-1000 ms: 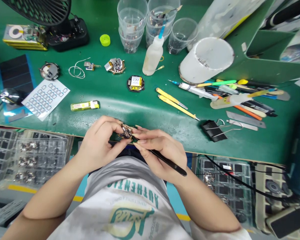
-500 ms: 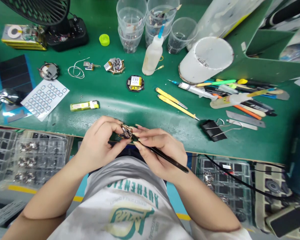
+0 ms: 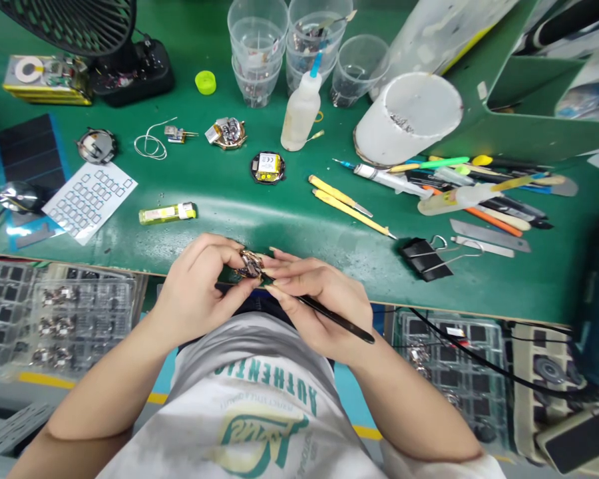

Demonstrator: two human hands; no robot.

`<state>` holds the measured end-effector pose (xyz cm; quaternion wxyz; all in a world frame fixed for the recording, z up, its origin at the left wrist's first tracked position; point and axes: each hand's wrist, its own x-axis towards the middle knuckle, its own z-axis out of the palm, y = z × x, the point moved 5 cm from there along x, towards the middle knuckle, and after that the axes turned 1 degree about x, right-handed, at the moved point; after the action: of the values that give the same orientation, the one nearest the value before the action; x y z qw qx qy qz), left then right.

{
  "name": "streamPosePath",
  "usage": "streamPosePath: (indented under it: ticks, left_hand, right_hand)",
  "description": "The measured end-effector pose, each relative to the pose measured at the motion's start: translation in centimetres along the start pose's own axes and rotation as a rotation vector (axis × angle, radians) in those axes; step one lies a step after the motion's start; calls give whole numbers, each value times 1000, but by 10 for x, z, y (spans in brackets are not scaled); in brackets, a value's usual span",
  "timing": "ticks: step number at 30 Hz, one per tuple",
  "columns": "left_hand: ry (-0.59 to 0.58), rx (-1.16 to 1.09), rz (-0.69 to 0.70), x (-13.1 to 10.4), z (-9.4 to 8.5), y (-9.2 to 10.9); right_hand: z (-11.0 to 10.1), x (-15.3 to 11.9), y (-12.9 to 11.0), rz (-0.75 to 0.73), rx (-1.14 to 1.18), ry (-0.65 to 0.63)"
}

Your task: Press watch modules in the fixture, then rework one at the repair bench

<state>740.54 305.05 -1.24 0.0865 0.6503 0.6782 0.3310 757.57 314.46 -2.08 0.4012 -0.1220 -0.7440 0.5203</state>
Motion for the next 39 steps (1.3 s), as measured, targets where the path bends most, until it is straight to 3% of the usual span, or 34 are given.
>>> streamPosePath:
  ticks: [11, 23, 39]
  left_hand:
    - [-2, 21, 5, 0, 0, 1]
    - [-7, 8, 0, 0, 0, 1]
    - [-16, 13, -4, 1, 1, 1]
  right_hand:
    - [0, -2, 1, -12, -11, -31]
    - [-1, 1, 1, 34, 54, 66]
    - [-1, 3, 5, 103, 93, 8]
